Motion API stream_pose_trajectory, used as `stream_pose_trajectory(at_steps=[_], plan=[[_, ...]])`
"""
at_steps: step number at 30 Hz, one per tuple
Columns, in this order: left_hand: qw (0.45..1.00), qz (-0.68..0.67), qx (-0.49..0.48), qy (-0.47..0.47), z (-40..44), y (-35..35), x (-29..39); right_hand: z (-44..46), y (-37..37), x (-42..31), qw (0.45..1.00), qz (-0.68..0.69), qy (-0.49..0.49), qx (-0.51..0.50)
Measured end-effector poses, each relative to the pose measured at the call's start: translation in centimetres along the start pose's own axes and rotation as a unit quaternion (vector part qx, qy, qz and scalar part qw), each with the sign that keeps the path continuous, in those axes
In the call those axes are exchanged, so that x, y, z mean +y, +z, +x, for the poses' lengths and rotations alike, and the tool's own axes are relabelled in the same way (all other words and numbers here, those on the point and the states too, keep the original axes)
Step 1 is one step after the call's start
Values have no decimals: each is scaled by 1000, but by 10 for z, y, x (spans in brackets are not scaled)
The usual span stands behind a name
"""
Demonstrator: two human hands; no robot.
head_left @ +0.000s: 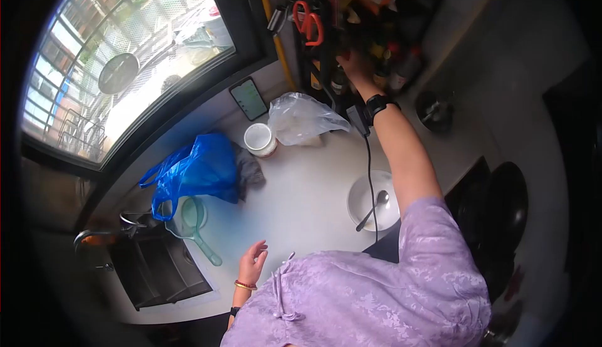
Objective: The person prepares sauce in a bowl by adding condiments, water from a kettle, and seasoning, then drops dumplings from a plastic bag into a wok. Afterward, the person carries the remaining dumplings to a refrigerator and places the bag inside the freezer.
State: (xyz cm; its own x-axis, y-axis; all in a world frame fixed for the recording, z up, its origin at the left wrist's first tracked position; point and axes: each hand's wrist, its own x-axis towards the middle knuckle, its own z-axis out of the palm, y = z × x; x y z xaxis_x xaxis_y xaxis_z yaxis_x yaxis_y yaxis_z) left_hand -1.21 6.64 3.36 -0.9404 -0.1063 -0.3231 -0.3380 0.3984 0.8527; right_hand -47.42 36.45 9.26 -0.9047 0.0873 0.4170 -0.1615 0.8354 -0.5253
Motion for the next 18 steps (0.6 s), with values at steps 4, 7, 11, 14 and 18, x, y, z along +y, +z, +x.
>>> stream_pose_trajectory(at_steps=[4,7,11,14,18], plan=[[1000,4,-16,-4,9,-2,-1,2,-26,2,998,21,54,-32],[1000,6,-27,-1,14,-1,-2,8,-69,11,993,-99,21,61],[998,23,-62,16,21,3,5,11,-105,31,964,-248,-2,95],[995,42,-79,47,25,5,12,18,-102,50,976,-215,12,22],[992,64,-71,87,20,1,16,8,-106,41,980,-185,58,-39]])
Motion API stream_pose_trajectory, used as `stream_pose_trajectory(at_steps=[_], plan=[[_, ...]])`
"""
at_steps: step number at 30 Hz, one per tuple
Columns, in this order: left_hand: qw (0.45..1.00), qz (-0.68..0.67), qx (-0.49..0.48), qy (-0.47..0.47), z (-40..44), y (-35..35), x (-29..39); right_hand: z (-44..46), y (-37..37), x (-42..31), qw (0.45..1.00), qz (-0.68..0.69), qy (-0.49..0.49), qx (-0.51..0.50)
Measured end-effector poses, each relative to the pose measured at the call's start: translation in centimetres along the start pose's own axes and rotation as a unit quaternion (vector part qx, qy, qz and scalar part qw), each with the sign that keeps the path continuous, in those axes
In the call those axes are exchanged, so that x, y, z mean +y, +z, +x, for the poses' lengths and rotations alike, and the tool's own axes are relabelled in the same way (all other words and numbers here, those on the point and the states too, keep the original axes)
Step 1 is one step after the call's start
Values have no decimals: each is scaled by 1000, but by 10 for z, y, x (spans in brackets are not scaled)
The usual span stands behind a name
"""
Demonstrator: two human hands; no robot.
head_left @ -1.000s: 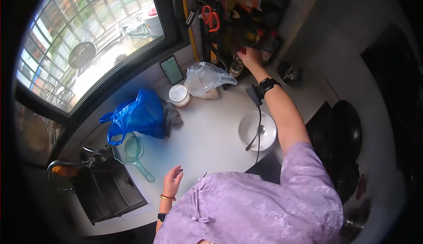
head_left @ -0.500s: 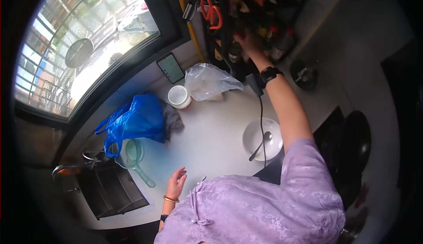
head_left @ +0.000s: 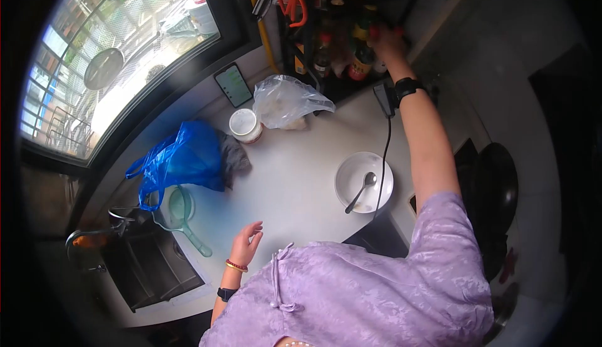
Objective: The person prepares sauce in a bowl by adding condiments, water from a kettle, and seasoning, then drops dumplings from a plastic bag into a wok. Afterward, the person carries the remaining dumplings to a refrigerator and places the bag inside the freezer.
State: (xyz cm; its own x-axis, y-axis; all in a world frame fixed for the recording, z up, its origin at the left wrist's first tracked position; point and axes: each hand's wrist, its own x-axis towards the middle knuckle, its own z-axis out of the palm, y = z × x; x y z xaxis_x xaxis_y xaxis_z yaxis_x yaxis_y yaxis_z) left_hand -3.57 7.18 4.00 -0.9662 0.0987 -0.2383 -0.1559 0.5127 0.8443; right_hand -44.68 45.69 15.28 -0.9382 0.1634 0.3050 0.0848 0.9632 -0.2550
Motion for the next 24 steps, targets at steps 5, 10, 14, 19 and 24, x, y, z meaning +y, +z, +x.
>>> stream_pose_trajectory(at_steps=[5,10,14,19,24], plan=[[1000,-1,6,19,-13,1,-12,-17,-31,-17,994,-66,33,-79],[999,36,-6,29,-25,-2,-13,-44,-36,-29,993,-117,-22,-10],[998,32,5,48,-28,-9,-15,-70,-19,-18,999,32,-27,-4],[995,43,31,85,-21,-18,-12,-122,-46,-18,970,234,50,-45],[978,92,21,185,9,-14,22,-195,-94,-54,943,316,-27,-105]])
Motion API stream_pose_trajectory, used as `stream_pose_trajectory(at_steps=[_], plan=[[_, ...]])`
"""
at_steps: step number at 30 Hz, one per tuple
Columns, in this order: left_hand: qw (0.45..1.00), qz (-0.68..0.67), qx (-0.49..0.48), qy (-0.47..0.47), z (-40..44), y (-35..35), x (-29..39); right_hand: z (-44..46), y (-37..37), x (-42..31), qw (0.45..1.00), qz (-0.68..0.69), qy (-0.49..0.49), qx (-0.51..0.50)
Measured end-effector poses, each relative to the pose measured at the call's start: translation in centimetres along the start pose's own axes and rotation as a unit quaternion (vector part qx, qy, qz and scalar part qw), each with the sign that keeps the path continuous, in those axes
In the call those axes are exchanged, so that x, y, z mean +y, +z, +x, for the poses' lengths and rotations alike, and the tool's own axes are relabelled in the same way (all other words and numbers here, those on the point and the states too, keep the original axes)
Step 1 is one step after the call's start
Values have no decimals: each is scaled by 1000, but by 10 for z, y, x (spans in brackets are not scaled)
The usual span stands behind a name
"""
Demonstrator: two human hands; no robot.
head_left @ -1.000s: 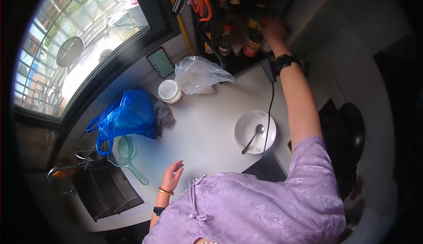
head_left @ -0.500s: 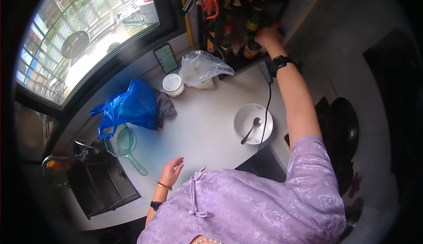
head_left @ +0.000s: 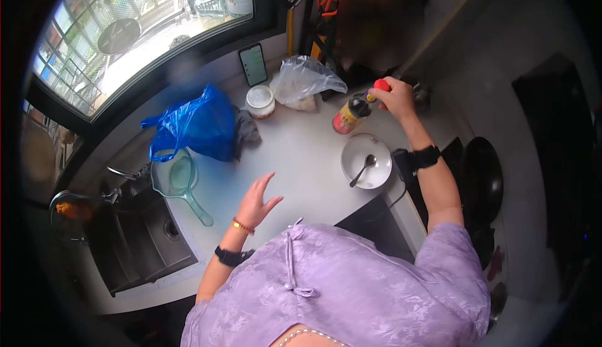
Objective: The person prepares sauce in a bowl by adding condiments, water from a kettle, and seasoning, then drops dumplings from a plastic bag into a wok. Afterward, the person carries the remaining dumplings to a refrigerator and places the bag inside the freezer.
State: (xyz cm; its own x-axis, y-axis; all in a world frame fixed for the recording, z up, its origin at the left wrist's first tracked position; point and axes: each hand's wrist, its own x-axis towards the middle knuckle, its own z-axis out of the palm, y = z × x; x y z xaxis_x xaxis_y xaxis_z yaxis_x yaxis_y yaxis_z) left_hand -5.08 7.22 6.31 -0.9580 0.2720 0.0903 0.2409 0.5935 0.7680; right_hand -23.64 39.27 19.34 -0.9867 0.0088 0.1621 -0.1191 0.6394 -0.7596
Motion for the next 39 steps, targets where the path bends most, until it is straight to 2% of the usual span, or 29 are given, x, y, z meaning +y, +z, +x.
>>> stream_pose_trajectory(at_steps=[1,3,6,7,8,10,11,13,15,16,17,20,22,25,30,38,39], plan=[[1000,3,-5,23,11,0,9,-17,1,-12,1000,-2,4,-1],[997,-1,-9,74,33,1,29,-50,4,-34,994,72,-20,-74],[990,-26,-15,141,58,9,45,-96,5,-69,985,106,-43,-128],[983,-42,-17,180,62,11,48,-107,6,-72,974,157,-7,-164],[980,-99,-27,170,64,13,49,-117,6,-77,966,186,18,-176],[980,-124,-65,143,57,6,56,-131,4,-81,959,214,47,-182],[978,-144,-97,113,53,5,58,-136,4,-81,962,188,22,-196],[979,-126,-74,140,44,13,57,-144,3,-76,964,163,0,-210],[986,-99,-74,114,34,17,57,-149,4,-66,984,74,-46,-157],[986,-99,-77,114,30,20,55,-151,-4,-71,985,19,11,-171],[987,-81,-65,120,27,23,53,-152,-6,-67,985,21,13,-170],[990,-48,-48,124,19,29,45,-159,-3,-49,968,91,57,-225],[991,-32,-40,123,16,31,43,-161,-1,-38,920,261,152,-248],[991,5,-23,133,14,33,39,-169,7,-22,891,322,215,-237],[985,82,18,151,10,40,33,-176,16,-7,904,275,225,-236],[985,85,28,148,8,47,32,-177,18,-5,907,262,205,-259],[984,94,27,146,8,47,33,-179,18,-9,957,109,132,-235]])
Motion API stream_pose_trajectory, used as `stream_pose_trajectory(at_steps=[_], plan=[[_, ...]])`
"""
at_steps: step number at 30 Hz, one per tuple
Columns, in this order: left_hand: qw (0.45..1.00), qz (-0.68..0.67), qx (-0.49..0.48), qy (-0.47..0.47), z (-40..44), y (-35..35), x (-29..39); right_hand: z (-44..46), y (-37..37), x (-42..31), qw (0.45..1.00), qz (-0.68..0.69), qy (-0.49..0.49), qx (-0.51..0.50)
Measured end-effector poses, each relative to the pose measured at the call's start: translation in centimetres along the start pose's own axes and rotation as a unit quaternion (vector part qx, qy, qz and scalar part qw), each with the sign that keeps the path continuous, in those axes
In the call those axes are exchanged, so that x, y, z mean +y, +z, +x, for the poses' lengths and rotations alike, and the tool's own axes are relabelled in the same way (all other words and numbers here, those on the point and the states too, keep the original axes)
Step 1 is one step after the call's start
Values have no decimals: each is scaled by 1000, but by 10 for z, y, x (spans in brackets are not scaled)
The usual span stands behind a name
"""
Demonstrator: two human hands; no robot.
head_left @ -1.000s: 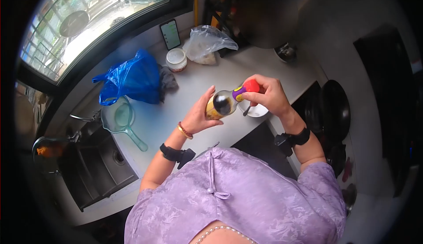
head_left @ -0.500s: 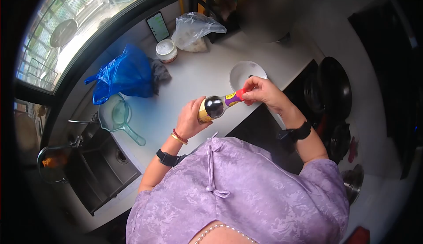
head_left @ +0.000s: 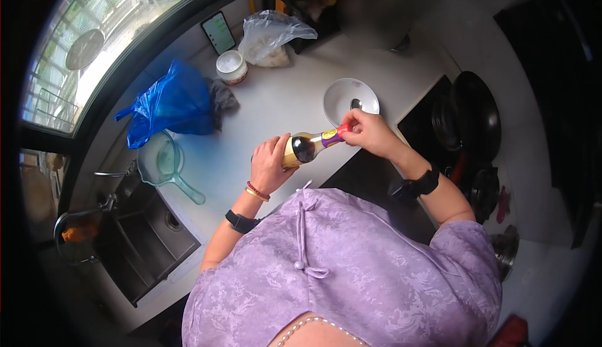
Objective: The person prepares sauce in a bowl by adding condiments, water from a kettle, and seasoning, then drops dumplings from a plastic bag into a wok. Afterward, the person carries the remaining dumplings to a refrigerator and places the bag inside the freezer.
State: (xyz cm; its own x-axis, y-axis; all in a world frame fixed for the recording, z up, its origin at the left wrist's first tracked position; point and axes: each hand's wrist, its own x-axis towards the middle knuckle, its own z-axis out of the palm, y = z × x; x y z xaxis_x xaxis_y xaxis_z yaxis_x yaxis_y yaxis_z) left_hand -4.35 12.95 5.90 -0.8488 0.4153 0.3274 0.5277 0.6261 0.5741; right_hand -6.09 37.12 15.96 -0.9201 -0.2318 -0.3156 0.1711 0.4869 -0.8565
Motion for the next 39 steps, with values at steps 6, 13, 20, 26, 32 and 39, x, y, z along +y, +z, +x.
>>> stream_pose_trajectory(at_steps=[6,13,20,26,32,39], plan=[[999,31,10,-10,-1,5,-1,-3,20,6,960,-230,-123,99],[999,29,19,-5,-3,4,-4,-3,23,6,963,-214,-133,98],[999,-19,38,2,-7,4,-9,0,6,-3,971,211,87,-67],[999,-31,38,15,-7,4,-9,3,4,9,902,376,169,-130],[999,-36,29,12,-7,6,-9,7,0,11,876,406,186,-181],[1000,10,-6,0,-3,4,-9,-2,20,1,997,-53,-36,45]])
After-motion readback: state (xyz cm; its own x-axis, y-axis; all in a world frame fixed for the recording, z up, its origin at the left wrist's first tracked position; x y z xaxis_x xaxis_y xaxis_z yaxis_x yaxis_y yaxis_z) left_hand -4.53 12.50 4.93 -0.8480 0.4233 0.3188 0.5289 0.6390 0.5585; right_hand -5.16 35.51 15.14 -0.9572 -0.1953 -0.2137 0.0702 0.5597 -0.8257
